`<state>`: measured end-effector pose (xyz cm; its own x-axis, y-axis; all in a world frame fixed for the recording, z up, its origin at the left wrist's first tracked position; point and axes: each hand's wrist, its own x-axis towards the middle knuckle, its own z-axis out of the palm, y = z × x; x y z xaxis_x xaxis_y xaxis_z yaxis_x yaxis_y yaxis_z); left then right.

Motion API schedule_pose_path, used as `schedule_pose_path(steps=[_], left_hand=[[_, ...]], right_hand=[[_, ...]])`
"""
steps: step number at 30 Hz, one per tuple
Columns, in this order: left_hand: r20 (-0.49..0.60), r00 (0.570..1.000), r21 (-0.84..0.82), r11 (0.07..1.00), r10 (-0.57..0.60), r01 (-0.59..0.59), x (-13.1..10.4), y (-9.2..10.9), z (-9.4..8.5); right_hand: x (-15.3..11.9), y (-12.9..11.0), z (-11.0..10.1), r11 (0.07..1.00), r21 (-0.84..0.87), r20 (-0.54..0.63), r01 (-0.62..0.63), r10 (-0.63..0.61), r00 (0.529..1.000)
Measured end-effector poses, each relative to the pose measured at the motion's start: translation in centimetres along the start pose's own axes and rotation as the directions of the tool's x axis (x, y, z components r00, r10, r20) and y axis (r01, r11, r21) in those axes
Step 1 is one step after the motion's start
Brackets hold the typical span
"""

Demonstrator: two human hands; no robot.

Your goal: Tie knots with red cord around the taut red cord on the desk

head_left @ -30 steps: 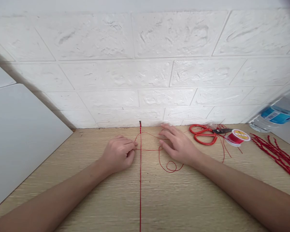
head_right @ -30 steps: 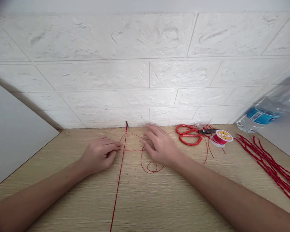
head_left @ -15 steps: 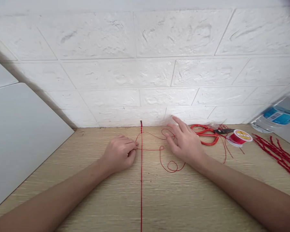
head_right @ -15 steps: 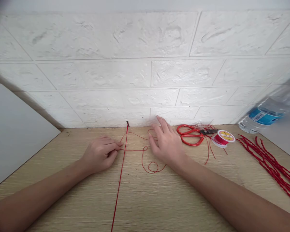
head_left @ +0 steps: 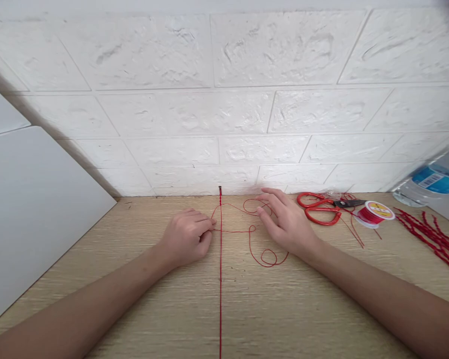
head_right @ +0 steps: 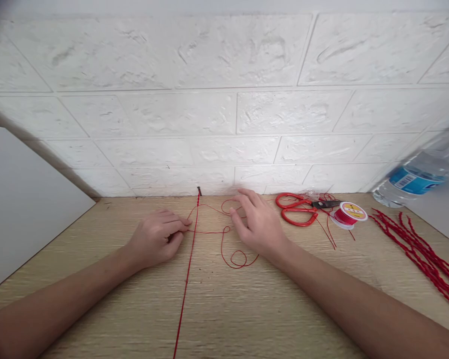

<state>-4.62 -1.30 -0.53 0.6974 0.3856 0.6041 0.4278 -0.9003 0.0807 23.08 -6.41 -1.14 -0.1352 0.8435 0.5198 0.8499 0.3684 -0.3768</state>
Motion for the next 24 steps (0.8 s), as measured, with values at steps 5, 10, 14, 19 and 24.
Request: schedule_pose_path(steps=[5,10,14,19,24], left_hand=[[0.026,1.0,0.025,1.0,-0.002,0.001,-0.01,-0.02,0.01],[0.036,0.999,0.02,1.0,-0.008,0.008,0.05,-0.01,-0.06],[0.03,1.0,0.032,0.999,-0.004,0.003,0.07,0.05,-0.13],[0.034,0.999,0.041,0.999,-0.014,0.012,0.08,0.12,-0.11],[0.033,0.999,0.044,0.999,-0.013,0.012,0.21,0.23,-0.18]], right_hand=[[-0.01,0.36,0.35,0.993,-0.055,0.09,-0.108,0.113,0.99],[0.16,0.2,0.04,0.99,0.142,0.073,0.021,-0.031,0.997],[0.29,0.35,-0.04,0.998,-0.021,-0.047,-0.058,0.057,0.997],[0.28,0.7,0.28,0.998,-0.019,0.081,0.063,-0.062,0.995],[0.09,0.13,0.23,0.967,0.108,0.177,0.23,-0.247,0.953]])
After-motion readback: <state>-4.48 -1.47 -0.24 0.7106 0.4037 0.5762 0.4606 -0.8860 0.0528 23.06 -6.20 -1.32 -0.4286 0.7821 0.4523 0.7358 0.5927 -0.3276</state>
